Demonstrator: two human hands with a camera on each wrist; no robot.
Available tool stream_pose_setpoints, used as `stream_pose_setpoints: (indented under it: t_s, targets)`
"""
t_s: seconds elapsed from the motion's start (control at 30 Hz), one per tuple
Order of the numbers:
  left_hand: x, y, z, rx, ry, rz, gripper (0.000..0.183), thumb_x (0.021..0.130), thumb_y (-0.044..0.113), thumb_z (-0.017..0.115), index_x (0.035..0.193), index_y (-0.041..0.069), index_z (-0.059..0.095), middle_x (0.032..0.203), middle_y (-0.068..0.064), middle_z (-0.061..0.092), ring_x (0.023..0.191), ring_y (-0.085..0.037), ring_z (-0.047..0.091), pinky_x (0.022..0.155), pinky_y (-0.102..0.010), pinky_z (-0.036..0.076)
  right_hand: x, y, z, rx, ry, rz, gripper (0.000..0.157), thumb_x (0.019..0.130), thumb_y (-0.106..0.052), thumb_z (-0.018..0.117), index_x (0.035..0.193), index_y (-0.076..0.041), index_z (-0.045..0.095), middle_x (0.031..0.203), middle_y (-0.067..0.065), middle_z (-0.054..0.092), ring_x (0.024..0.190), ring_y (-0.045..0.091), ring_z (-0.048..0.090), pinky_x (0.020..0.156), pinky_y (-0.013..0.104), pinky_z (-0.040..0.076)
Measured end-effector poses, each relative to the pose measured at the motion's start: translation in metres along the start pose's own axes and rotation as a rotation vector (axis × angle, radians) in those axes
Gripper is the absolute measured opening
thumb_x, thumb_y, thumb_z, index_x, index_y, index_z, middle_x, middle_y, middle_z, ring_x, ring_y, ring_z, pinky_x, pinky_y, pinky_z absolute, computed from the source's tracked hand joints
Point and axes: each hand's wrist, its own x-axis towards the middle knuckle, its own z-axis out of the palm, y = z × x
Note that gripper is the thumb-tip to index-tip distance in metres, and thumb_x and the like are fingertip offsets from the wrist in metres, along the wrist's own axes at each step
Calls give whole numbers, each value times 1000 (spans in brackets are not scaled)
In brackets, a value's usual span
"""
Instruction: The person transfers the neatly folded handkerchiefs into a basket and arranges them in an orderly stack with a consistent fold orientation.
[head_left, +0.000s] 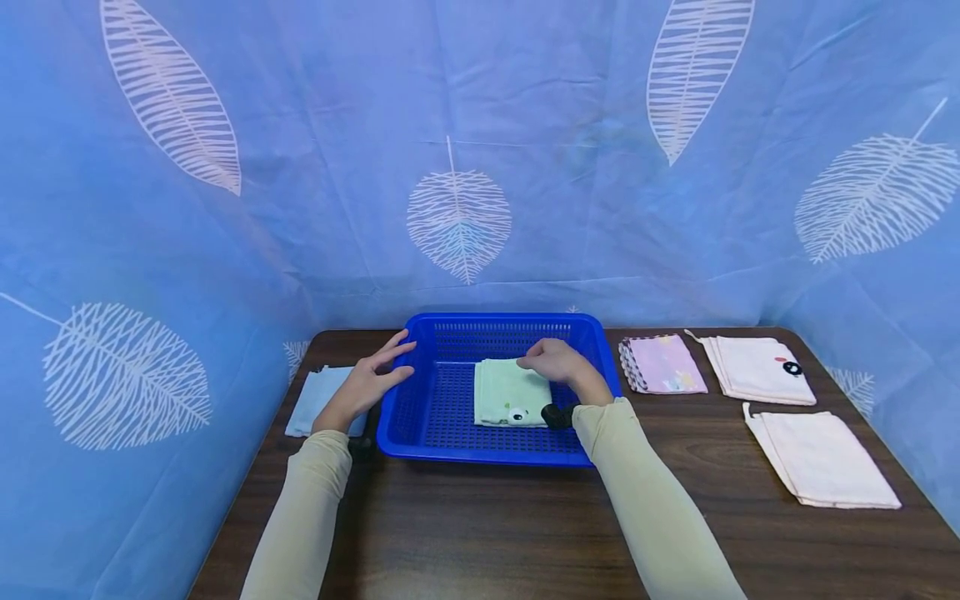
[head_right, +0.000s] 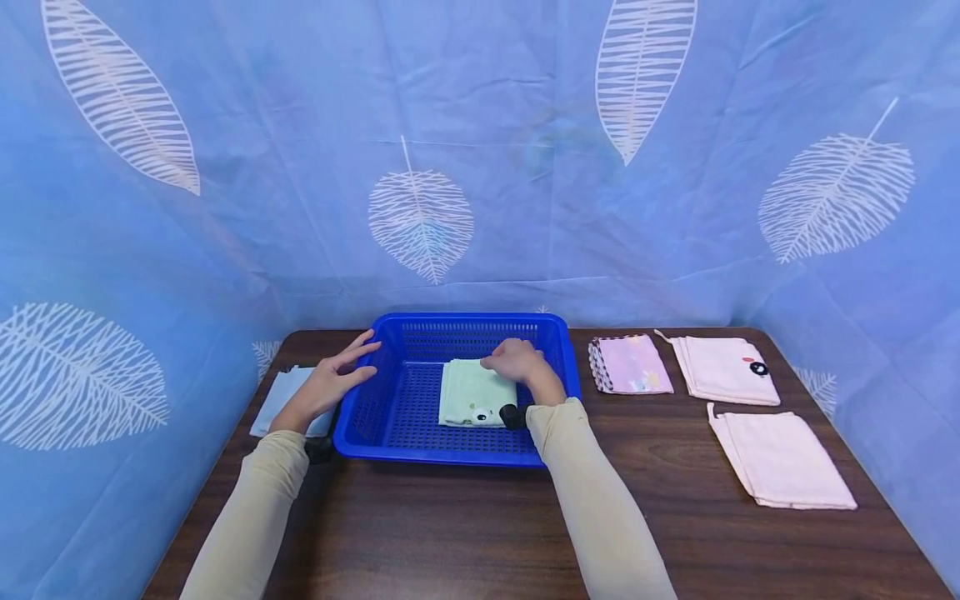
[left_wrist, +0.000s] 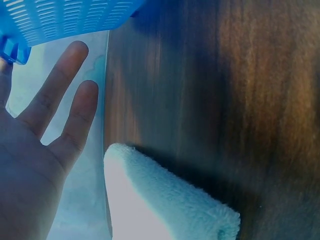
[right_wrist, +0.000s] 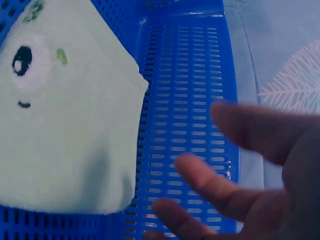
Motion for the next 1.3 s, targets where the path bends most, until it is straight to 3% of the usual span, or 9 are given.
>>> stream_pose_setpoints:
  t_s: [0.03, 0.13, 0.3, 0.57, 0.93, 1.1, 1.3]
  targets:
    - [0, 0, 0, -1, 1, -2, 55, 98, 52, 62, 150, 35, 51, 169, 18, 24, 160, -34, 17, 119, -74, 20, 0, -1, 0, -39, -1, -16, 49, 103, -38, 55, 135, -1, 59, 149, 25, 48, 140, 48, 40, 116, 62, 34]
    - [0, 0, 0, 3, 2, -5, 55, 99, 52, 62, 150, 35, 51, 169, 18, 24, 160, -34, 18, 119, -74, 21, -2, -6, -1, -145, 7, -43, 49, 102, -45, 54, 130, -6, 62, 150, 27, 43, 140, 53, 30, 115, 69, 27]
    - [0, 2, -1, 6, -1, 1, 55, 100, 48, 62, 151, 32, 50, 170, 16, 24, 160, -33, 17, 120, -73, 21, -9, -14, -2, -240, 43, -37, 60, 101, -56, 52, 140, -11, 57, 157, 25, 32, 138, 50, 26, 112, 71, 27]
    - [-2, 2, -2, 10, -3, 10, 57, 99, 50, 61, 152, 33, 49, 169, 17, 23, 161, -32, 17, 120, -73, 20, -25, -34, -13, -277, 73, -41, 72, 102, -63, 44, 155, -15, 43, 165, 21, 22, 149, 48, 15, 116, 70, 22]
    - [-2, 1, -1, 16, 8, 9, 56, 99, 52, 61, 151, 35, 49, 169, 18, 24, 160, -31, 18, 121, -72, 20, -37, -43, -24, -313, 110, -121, 76, 102, -63, 43, 161, -16, 32, 170, 21, 8, 156, 50, -4, 120, 72, 8]
    - [-2, 2, -1, 14, 3, 8, 54, 100, 49, 61, 151, 35, 49, 169, 18, 24, 160, -33, 18, 120, -73, 20, -36, -40, -27, -371, 172, -168, 76, 103, -62, 44, 162, -17, 29, 171, 19, 8, 157, 46, 1, 121, 72, 6]
    - [-2, 3, -1, 8, -8, 10, 56, 100, 49, 60, 153, 33, 47, 170, 17, 22, 160, -33, 17, 120, -73, 19, -33, -38, -33, -397, 321, -237, 69, 102, -59, 49, 155, -15, 43, 168, 19, 20, 155, 45, 9, 120, 71, 12]
